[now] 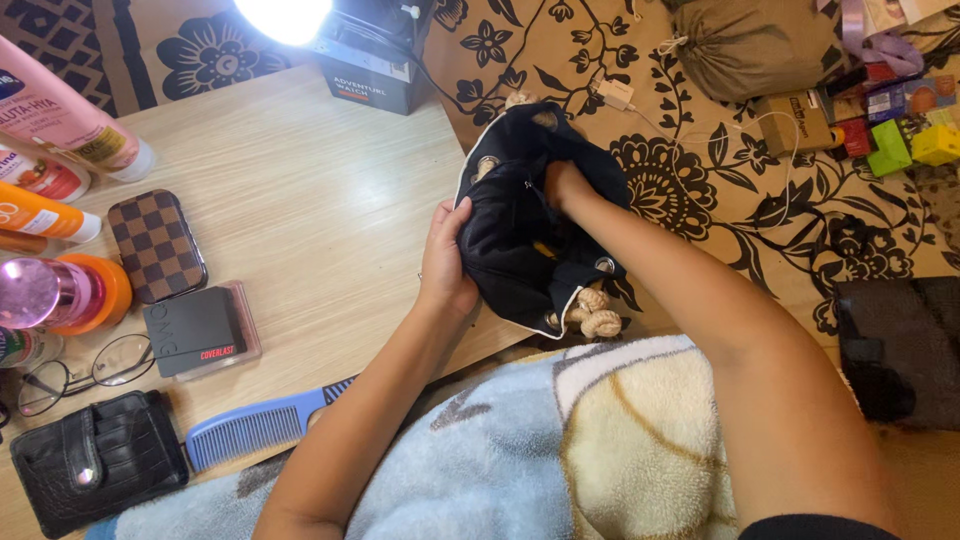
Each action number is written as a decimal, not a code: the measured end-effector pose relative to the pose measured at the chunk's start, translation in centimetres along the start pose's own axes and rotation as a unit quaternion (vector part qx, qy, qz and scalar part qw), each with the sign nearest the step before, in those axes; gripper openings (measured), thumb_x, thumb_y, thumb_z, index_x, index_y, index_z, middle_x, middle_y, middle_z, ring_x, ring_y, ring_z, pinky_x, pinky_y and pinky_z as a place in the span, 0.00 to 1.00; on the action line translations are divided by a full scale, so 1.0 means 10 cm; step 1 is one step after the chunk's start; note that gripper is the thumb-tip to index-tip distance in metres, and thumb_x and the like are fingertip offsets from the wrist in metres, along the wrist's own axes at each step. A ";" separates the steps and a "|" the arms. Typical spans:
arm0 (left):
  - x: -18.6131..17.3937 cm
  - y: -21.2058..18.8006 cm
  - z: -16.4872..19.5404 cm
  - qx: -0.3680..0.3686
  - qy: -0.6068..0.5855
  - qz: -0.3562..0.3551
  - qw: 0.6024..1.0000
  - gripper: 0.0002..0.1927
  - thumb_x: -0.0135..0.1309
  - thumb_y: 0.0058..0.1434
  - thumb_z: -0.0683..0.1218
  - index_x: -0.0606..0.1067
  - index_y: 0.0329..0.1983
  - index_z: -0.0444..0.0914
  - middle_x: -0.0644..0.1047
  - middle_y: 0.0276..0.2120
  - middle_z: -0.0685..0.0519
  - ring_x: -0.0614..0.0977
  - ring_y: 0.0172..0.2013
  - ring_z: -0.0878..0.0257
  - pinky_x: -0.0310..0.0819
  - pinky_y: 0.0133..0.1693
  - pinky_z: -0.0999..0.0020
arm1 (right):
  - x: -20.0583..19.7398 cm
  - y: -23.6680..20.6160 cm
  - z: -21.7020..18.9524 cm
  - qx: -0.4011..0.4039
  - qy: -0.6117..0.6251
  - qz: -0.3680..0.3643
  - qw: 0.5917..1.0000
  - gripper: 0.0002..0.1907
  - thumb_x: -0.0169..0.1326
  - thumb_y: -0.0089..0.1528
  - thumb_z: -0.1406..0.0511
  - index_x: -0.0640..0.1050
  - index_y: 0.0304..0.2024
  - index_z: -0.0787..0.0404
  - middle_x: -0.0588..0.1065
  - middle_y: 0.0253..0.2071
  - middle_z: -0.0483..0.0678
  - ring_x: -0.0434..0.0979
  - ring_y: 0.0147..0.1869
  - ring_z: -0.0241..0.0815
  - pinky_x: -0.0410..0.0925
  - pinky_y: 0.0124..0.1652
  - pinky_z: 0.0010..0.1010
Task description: The person packs a black drawstring bag with daily essentials from a table. They place a smartphone, a power bank, a wallet, lip glosses, a makeup brush, a comb, and other small items into the bag one by one.
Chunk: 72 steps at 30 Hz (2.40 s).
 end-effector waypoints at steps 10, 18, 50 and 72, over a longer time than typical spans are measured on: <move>-0.01 0.02 -0.04 0.003 0.006 0.007 1.000 0.06 0.53 0.68 0.47 0.69 0.41 0.42 0.78 0.38 0.54 0.79 0.41 0.63 0.77 0.47 0.64 | -0.19 -0.31 -0.12 -0.023 0.096 0.035 0.994 0.21 0.67 0.52 0.61 0.84 0.48 0.56 0.81 0.47 0.53 0.81 0.52 0.50 0.72 0.51 0.37; 0.03 0.02 -0.03 -0.011 0.007 0.007 1.000 0.06 0.53 0.68 0.47 0.68 0.40 0.42 0.77 0.38 0.53 0.80 0.40 0.63 0.77 0.46 0.64 | -0.85 -0.73 0.43 -0.087 0.169 -0.162 0.968 0.21 0.69 0.51 0.64 0.84 0.48 0.58 0.83 0.42 0.51 0.84 0.46 0.48 0.74 0.47 0.37; -0.02 0.84 -0.81 0.116 0.075 0.075 0.988 0.08 0.58 0.66 0.48 0.75 0.40 0.38 0.77 0.31 0.56 0.75 0.33 0.68 0.70 0.38 0.71 | -1.92 -1.56 -1.87 -0.406 0.359 0.119 0.832 0.10 0.61 0.57 0.62 0.83 0.37 0.61 0.81 0.36 0.53 0.82 0.40 0.51 0.74 0.41 0.39; 0.11 0.32 -0.91 0.303 0.432 0.053 0.848 0.23 0.40 0.76 0.61 0.71 0.55 0.37 0.77 0.46 0.48 0.77 0.45 0.60 0.68 0.52 0.64 | -1.75 -1.06 -1.16 -0.176 0.071 0.001 0.982 0.18 0.70 0.46 0.52 0.80 0.30 0.53 0.81 0.32 0.48 0.82 0.42 0.51 0.70 0.46 0.44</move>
Point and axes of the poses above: each hand's wrist, its own y-axis towards the middle knuckle, its own x-axis out of the palm, z = x × y, the point moved 2 cm from there along y, towards the middle knuckle
